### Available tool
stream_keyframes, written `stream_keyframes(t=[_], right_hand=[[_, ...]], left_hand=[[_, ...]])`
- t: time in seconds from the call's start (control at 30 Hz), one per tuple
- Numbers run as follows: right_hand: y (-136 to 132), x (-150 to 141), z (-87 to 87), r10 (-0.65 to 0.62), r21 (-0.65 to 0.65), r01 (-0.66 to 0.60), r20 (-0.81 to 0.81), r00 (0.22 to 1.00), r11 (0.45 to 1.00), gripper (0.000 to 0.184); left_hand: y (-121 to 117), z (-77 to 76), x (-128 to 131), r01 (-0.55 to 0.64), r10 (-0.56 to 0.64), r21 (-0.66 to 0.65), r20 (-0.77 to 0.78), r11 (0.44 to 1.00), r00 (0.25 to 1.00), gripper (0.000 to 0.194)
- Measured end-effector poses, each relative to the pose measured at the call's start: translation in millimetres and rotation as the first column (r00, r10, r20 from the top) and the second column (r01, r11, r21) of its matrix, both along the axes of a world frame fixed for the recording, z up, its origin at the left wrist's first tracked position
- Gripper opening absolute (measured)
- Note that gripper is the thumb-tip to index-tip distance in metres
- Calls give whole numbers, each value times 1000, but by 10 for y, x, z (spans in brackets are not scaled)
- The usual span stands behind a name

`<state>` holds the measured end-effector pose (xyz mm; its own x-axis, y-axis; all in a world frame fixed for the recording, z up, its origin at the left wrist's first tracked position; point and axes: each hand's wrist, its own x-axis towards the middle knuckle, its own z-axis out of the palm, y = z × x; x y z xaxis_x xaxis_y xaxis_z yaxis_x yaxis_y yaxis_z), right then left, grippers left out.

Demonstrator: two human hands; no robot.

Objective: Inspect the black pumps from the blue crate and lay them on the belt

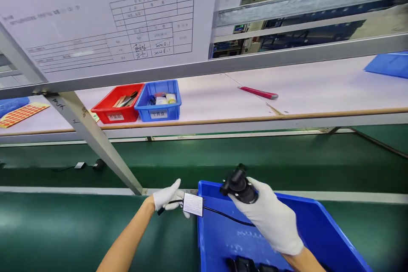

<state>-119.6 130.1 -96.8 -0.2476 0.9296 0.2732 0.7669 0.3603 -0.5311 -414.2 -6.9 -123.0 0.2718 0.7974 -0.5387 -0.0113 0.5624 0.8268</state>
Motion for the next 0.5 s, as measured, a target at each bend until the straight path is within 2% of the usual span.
stream_keyframes(t=[0.07, 0.17, 0.23, 0.3, 0.4, 0.5], right_hand=[[305, -247, -147, 52, 19, -53, 60, 997, 998, 63], [793, -645, -349, 174, -43, -170, 115, 978, 985, 52], [1094, -938, -514, 217, -109, -204, 135, 967, 973, 45], [1349, -1244, -717, 231, -209, -198, 151, 961, 958, 38], [1619, -1668, -1024, 206, -372, -127, 180, 962, 919, 30], [1756, -1981, -1197, 154, -446, -53, 193, 969, 894, 28]], left_hand=[[257, -164, -277, -19, 19, 2, -73, 1000, 997, 107], [669, -455, -654, -62, 63, 12, -188, 998, 980, 103], [932, -674, -858, -98, 96, 7, -279, 995, 955, 92], [1141, -903, -1001, -155, 139, -8, -400, 988, 906, 70], [1257, -1221, -1052, -273, 215, 3, -620, 962, 754, 45], [1094, -1462, -873, -379, 297, 96, -802, 921, 518, 48]])
